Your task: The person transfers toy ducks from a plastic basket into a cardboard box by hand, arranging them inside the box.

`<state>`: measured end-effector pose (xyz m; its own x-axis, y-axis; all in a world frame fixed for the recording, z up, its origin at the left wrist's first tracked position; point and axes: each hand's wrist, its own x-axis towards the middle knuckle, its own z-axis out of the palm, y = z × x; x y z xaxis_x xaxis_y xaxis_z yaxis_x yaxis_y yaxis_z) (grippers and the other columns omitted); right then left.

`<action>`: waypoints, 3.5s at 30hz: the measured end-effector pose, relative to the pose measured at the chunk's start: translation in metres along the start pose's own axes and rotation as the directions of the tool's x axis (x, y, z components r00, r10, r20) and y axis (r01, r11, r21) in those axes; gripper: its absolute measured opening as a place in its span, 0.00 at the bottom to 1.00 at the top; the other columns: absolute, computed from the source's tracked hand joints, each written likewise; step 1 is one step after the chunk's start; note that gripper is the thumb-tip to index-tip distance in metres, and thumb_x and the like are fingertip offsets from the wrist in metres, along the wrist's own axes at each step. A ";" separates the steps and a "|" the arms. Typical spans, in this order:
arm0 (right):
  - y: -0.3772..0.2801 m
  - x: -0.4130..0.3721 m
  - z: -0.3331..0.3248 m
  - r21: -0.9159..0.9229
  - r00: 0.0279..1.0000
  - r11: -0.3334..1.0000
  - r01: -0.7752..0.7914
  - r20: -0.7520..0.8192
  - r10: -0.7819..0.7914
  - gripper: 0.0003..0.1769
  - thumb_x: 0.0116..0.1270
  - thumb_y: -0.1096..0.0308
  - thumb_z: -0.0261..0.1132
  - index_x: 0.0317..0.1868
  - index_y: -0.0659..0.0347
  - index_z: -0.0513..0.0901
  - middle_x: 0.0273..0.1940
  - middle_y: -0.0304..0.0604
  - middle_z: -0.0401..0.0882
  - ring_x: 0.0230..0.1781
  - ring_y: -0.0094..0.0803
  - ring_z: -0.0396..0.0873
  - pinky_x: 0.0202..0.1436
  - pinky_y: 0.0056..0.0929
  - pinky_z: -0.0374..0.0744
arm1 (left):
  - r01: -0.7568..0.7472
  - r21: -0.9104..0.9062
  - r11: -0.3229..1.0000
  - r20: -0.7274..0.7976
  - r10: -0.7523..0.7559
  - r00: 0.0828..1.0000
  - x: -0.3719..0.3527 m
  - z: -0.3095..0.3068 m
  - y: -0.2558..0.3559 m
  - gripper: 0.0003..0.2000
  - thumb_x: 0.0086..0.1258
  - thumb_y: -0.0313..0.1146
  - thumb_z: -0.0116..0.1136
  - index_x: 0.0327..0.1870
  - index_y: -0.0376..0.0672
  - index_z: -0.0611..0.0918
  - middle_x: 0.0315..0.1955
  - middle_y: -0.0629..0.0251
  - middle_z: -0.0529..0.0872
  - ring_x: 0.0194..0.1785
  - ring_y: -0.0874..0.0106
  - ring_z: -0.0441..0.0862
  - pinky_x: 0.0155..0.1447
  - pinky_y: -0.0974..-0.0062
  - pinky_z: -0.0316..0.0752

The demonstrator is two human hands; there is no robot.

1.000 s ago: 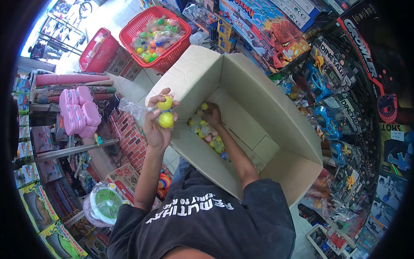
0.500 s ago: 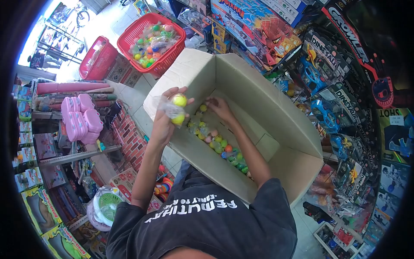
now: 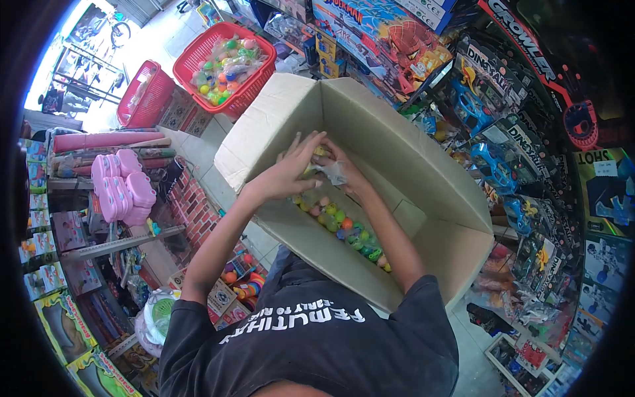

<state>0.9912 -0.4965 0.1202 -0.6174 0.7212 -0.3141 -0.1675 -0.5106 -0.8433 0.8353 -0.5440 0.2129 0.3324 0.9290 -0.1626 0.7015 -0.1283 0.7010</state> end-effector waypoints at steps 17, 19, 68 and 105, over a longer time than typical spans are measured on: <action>0.193 0.078 -0.053 -0.389 0.904 0.864 -0.318 -0.400 0.152 0.26 0.55 0.63 0.62 0.53 0.64 0.67 0.44 0.49 0.76 0.42 0.39 0.78 0.37 0.32 0.78 | -0.219 -0.369 0.904 -0.480 0.017 0.877 -0.037 -0.033 -0.017 0.11 0.67 0.24 0.47 0.47 0.34 0.76 0.45 0.60 0.79 0.51 0.72 0.76 0.57 0.74 0.69; 0.220 0.082 -0.068 -0.382 0.896 0.895 -0.233 -0.441 0.045 0.24 0.55 0.65 0.62 0.51 0.65 0.68 0.41 0.49 0.78 0.40 0.39 0.79 0.37 0.33 0.78 | -0.247 -0.382 0.891 -0.535 0.005 0.845 -0.038 -0.031 -0.019 0.11 0.63 0.22 0.48 0.46 0.35 0.77 0.42 0.57 0.80 0.47 0.66 0.78 0.53 0.72 0.72; 0.334 0.130 0.165 -0.174 0.748 0.757 -0.630 -0.400 0.530 0.14 0.64 0.58 0.57 0.45 0.55 0.74 0.37 0.36 0.79 0.37 0.24 0.78 0.36 0.27 0.76 | 0.566 -0.781 0.266 0.143 -0.806 0.575 -0.312 0.072 -0.491 0.16 0.64 0.40 0.53 0.47 0.41 0.76 0.34 0.63 0.83 0.33 0.75 0.78 0.32 0.75 0.72; -0.007 0.394 0.219 -0.843 0.401 0.355 -0.405 -0.512 -0.760 0.07 0.56 0.73 0.61 0.37 0.58 0.75 0.34 0.43 0.77 0.39 0.38 0.74 0.43 0.37 0.67 | -0.179 -0.646 0.742 0.121 0.331 0.936 0.139 -0.301 -0.472 0.11 0.67 0.27 0.50 0.49 0.37 0.75 0.41 0.62 0.81 0.41 0.75 0.79 0.44 0.79 0.73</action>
<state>0.5809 -0.3114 0.0982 0.2733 0.9166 0.2916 0.8383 -0.0783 -0.5395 0.3610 -0.2498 0.0686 0.6196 0.7849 -0.0043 0.0545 -0.0375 0.9978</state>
